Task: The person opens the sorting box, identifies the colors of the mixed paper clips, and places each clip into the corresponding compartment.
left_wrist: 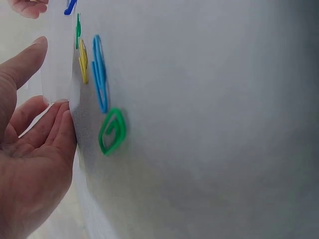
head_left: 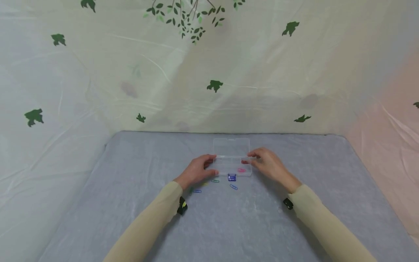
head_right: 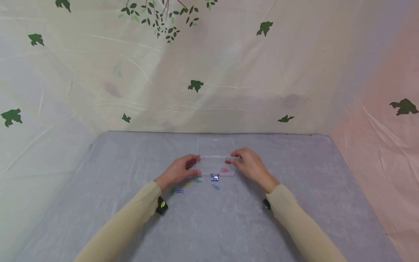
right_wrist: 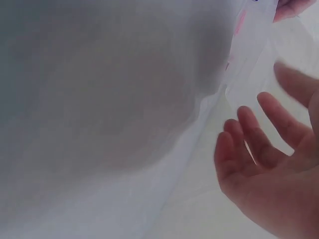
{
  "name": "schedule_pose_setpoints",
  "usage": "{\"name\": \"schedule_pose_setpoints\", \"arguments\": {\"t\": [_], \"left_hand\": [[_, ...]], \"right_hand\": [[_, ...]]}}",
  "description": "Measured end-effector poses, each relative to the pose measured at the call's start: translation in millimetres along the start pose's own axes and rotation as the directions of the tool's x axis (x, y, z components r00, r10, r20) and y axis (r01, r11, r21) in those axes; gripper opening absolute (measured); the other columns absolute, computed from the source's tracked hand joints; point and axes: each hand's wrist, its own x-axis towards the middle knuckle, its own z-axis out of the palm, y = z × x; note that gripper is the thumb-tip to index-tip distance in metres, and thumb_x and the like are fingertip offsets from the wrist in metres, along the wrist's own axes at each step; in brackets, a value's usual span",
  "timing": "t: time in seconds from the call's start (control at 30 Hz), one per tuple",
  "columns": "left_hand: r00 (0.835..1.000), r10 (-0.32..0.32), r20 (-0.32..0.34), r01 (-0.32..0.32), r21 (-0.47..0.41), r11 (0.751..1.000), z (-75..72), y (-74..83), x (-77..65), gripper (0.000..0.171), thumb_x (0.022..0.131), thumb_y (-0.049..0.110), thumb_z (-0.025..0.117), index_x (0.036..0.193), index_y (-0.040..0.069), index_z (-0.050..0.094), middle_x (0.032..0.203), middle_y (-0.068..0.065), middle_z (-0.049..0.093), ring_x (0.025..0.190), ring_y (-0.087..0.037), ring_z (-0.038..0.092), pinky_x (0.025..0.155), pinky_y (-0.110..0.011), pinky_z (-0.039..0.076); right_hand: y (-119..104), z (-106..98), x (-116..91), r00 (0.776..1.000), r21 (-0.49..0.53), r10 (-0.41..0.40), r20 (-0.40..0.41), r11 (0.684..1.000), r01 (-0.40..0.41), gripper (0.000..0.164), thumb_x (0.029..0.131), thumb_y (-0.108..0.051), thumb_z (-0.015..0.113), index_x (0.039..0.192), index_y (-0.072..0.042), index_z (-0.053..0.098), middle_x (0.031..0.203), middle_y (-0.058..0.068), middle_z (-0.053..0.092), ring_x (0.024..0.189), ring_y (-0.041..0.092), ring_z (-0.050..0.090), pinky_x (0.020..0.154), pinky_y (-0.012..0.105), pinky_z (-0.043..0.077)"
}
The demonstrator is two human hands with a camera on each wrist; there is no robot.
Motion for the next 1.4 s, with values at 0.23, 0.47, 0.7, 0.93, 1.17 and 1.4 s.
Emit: {"name": "schedule_pose_setpoints", "arguments": {"t": [0.23,0.47,0.7,0.93,1.17,1.4], "left_hand": [[1.0,0.018,0.003,-0.018,-0.006,1.0,1.6,-0.4,1.9,0.065,0.095,0.027,0.078,0.152,0.008,0.051,0.15,-0.014,0.055,0.138,-0.03,0.053,0.116,-0.042,0.043],[1.0,0.03,0.002,-0.03,0.004,1.0,0.6,-1.7,3.0,0.064,0.095,0.026,0.078,0.151,0.007,0.052,0.149,-0.015,0.056,0.137,-0.03,0.054,0.114,-0.043,0.044],[0.999,0.045,0.014,-0.045,0.019,0.999,-0.7,-1.6,3.9,0.066,0.096,0.025,0.077,0.152,0.005,0.049,0.15,-0.016,0.055,0.138,-0.03,0.053,0.116,-0.041,0.042],[0.996,0.082,-0.023,-0.08,0.076,0.994,-5.6,-0.5,-1.1,0.086,0.096,0.025,0.077,0.164,0.01,0.028,0.156,-0.015,0.048,0.14,-0.032,0.051,0.116,-0.045,0.042],[0.984,0.121,-0.128,-0.109,0.102,0.989,-17.6,2.7,-23.1,0.069,0.096,0.023,0.077,0.155,0.009,0.045,0.149,-0.013,0.057,0.135,-0.03,0.054,0.112,-0.045,0.046],[0.963,0.238,-0.129,-0.228,0.087,0.97,-33.6,-4.8,-45.7,0.037,0.098,0.018,0.075,0.13,0.005,0.065,0.128,-0.007,0.068,0.121,-0.029,0.063,0.106,-0.044,0.051]], "right_hand": [[6,-4,-10,0.993,-0.072,-0.014,0.118,0.997,0.023,0.064,0.089,-0.032,0.083,0.14,0.0,0.061,0.139,0.025,0.059,0.129,0.042,0.054,0.107,0.06,0.044],[10,-2,-6,0.978,-0.057,0.009,0.206,0.998,0.003,0.082,0.088,-0.041,0.084,0.15,0.001,0.05,0.142,0.024,0.057,0.131,0.04,0.054,0.109,0.058,0.044],[11,-2,-4,0.974,-0.07,-0.006,0.227,0.997,0.022,0.08,0.089,-0.036,0.084,0.15,0.003,0.049,0.137,0.025,0.06,0.125,0.039,0.057,0.106,0.058,0.046],[10,2,-1,0.973,-0.07,-0.008,0.23,0.997,0.024,0.079,0.088,-0.036,0.084,0.148,0.003,0.052,0.13,0.022,0.063,0.117,0.035,0.06,0.102,0.057,0.049],[11,3,-1,0.974,-0.075,-0.003,0.225,0.997,0.02,0.079,0.087,-0.039,0.085,0.147,0.001,0.053,0.127,0.019,0.064,0.113,0.032,0.06,0.1,0.056,0.05],[12,4,-1,0.975,-0.069,-0.001,0.221,0.997,0.017,0.078,0.088,-0.038,0.084,0.148,0.001,0.053,0.131,0.021,0.063,0.118,0.034,0.06,0.102,0.057,0.049]]}}
